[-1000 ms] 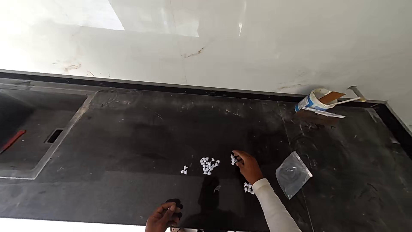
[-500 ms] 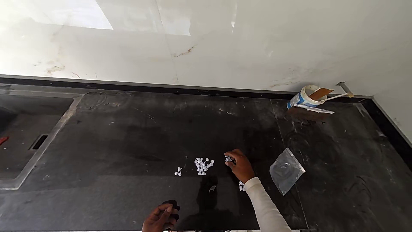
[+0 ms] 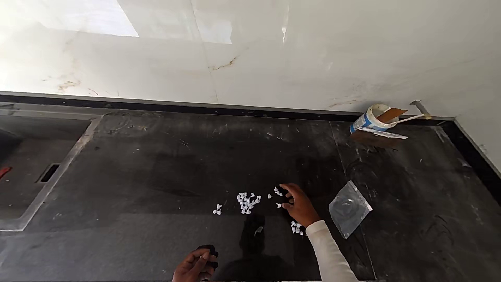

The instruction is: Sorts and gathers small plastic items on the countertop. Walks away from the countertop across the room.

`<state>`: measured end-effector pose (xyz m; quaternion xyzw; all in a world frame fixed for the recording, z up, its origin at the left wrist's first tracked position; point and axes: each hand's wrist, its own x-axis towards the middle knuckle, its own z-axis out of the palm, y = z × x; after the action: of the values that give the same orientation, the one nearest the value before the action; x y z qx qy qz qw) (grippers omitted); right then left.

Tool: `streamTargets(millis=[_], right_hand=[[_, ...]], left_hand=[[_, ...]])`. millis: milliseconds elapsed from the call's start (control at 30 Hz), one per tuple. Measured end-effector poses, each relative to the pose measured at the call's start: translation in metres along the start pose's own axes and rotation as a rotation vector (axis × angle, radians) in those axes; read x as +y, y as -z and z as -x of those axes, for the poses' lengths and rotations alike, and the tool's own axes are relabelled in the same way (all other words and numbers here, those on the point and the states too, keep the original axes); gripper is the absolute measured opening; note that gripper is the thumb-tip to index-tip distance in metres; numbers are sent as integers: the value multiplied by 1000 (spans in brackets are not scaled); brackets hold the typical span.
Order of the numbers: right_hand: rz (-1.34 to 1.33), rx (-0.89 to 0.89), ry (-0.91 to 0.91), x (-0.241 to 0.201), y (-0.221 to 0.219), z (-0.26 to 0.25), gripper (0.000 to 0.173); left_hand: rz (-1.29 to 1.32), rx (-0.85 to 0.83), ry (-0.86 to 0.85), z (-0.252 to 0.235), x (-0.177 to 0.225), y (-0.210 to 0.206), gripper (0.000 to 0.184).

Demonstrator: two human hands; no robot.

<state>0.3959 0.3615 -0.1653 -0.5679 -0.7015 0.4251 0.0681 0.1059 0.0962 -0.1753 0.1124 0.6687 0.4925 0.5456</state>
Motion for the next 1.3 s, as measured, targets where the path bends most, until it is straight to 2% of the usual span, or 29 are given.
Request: streamTargets(millis=[67, 133, 500, 600, 733, 833, 967, 1067, 1133, 1200, 1300], right_hand=[[28, -47, 13, -5, 0, -1, 71], [63, -62, 28, -8, -1, -4, 72], [51, 75, 66, -3, -12, -15, 39], [104, 82, 149, -8, -16, -16, 33], [285, 4, 334, -8, -30, -19, 26], [329, 108, 477, 16, -28, -11, 21], [410, 219, 461, 61, 2, 17, 20], [471, 343, 484, 52, 4, 28, 27], [367, 289, 481, 21, -14, 23, 27], [290, 123, 433, -13, -34, 7, 35], [346, -139, 333, -54, -55, -18, 43]], left_hand=[[3, -2, 0, -1, 1, 0, 14], [6, 4, 10, -1, 2, -1, 13], [45, 4, 2, -2, -3, 5, 13], [47, 6, 14, -2, -3, 6, 13], [34, 4, 34, -4, -2, 6, 14], [30, 7, 33, -5, 0, 3, 14], [38, 10, 22, -2, -2, 7, 15], [75, 11, 25, -2, -5, 11, 14], [77, 21, 28, -2, -4, 9, 15], [68, 28, 34, -4, 0, 5, 15], [56, 30, 34, -6, 0, 4, 15]])
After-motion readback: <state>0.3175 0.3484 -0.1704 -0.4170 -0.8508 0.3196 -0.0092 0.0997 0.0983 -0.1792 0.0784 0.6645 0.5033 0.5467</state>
